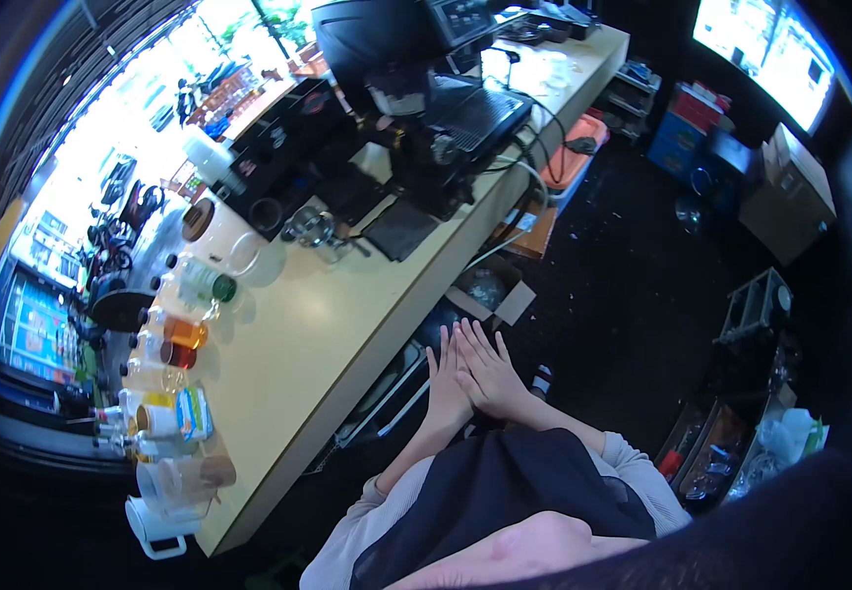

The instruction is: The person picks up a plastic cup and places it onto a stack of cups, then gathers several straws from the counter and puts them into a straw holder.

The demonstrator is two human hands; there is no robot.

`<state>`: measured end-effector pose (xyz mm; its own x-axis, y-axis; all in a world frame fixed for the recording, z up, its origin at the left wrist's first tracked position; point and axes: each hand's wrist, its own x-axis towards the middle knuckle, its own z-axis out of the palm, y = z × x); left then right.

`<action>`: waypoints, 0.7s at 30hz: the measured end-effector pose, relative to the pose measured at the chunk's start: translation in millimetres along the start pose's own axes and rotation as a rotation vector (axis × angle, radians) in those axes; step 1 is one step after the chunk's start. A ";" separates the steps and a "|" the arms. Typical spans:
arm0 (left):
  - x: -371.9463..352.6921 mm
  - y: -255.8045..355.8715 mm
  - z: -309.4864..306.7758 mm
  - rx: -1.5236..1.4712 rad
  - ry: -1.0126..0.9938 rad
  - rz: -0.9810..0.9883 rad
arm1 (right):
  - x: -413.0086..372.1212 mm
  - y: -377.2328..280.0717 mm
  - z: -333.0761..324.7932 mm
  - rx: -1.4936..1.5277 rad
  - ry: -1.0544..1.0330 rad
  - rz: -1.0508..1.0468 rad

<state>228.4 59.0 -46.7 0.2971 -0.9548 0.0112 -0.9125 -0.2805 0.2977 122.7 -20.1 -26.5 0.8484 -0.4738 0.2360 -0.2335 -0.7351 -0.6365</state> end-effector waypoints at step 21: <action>274.1 258.6 76.1 0.101 0.017 0.341 | -21.6 259.6 -246.2 -0.109 0.185 0.222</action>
<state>52.5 -282.7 -39.3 -0.0258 -0.9936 0.1096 -0.9830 0.0452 0.1778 -73.2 -320.1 -16.1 0.6725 -0.7013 0.2365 -0.4614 -0.6471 -0.6070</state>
